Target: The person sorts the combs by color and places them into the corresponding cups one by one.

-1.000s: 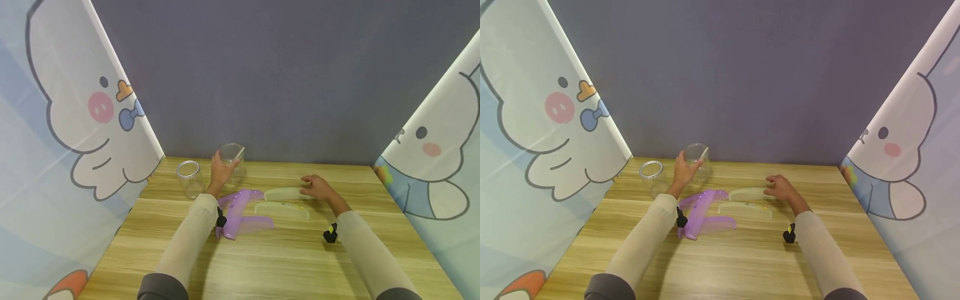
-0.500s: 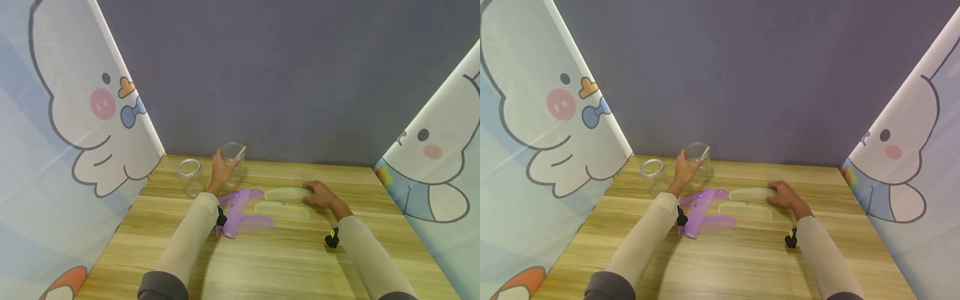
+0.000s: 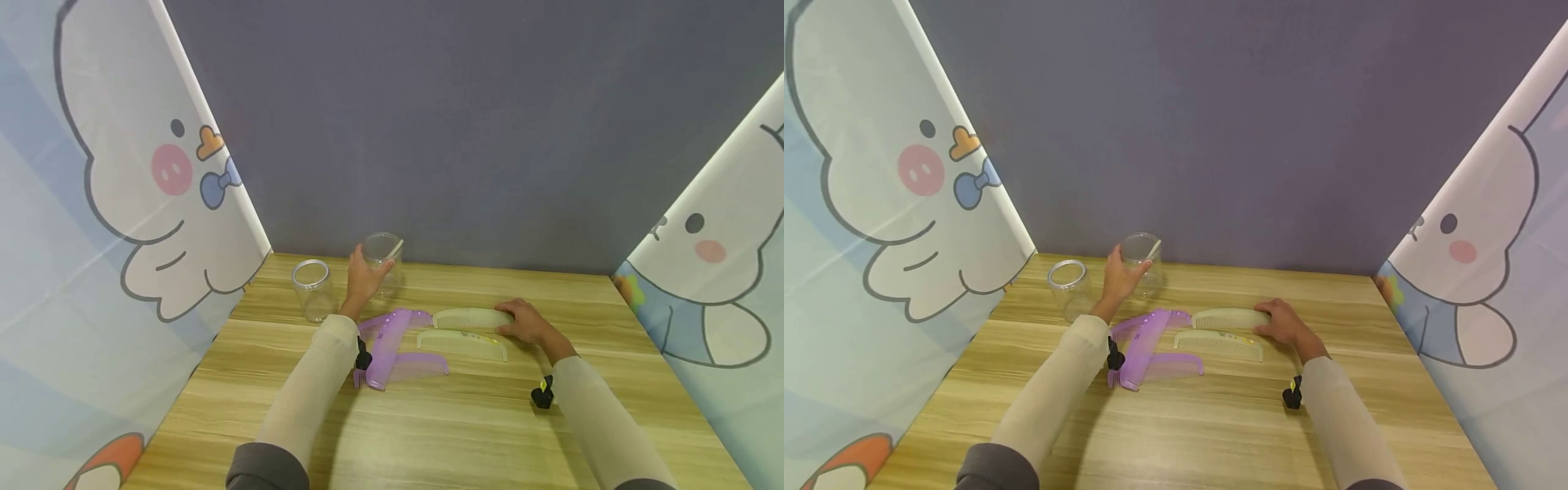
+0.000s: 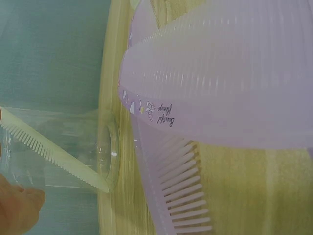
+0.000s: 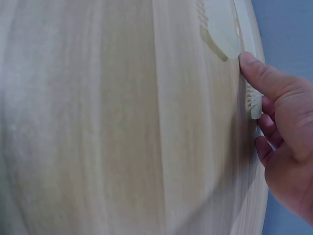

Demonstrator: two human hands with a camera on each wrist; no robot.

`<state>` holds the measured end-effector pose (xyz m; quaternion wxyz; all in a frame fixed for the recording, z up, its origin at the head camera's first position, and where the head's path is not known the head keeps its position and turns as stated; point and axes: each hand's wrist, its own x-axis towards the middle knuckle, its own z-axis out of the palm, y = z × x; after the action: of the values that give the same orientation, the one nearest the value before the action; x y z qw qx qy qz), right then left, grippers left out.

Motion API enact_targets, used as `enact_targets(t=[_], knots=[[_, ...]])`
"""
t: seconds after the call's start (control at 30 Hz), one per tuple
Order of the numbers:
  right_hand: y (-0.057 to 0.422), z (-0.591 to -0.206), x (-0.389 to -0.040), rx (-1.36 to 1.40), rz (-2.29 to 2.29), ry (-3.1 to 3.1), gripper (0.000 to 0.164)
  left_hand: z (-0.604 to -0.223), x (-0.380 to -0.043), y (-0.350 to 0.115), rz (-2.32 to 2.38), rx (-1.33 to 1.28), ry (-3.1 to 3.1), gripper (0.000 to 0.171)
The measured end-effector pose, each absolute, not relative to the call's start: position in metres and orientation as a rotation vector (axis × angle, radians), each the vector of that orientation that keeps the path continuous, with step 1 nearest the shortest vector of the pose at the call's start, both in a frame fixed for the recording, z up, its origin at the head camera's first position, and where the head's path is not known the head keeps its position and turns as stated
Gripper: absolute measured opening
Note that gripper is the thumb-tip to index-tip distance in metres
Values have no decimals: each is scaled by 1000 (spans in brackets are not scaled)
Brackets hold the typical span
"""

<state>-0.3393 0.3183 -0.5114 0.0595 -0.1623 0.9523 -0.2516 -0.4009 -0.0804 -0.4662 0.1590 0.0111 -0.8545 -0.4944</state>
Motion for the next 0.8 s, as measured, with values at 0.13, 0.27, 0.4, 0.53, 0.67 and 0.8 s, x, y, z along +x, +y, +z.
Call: enact_targets(t=[0.13,0.27,0.4,0.53,0.67,0.8], knots=[[320,-515,-338,-504,-803,2894,58,-466,-400,-80,-1423,31,-2445,95],[324,-516,-337,-542,-856,2919,55,-466,-400,-79,-1441,28,-2444,96],[328,-515,-336,-543,-901,2914,56,-466,-400,-78,-1448,23,-2445,95],[333,-512,-335,-481,-964,2867,60,-466,-400,-78,-1442,27,-2450,96],[336,-512,-335,-444,-983,2850,60,-466,-400,-79,-1430,34,-2444,97],[336,-515,-335,-446,-994,2862,57,-466,-398,-81,-1424,42,-2441,97]])
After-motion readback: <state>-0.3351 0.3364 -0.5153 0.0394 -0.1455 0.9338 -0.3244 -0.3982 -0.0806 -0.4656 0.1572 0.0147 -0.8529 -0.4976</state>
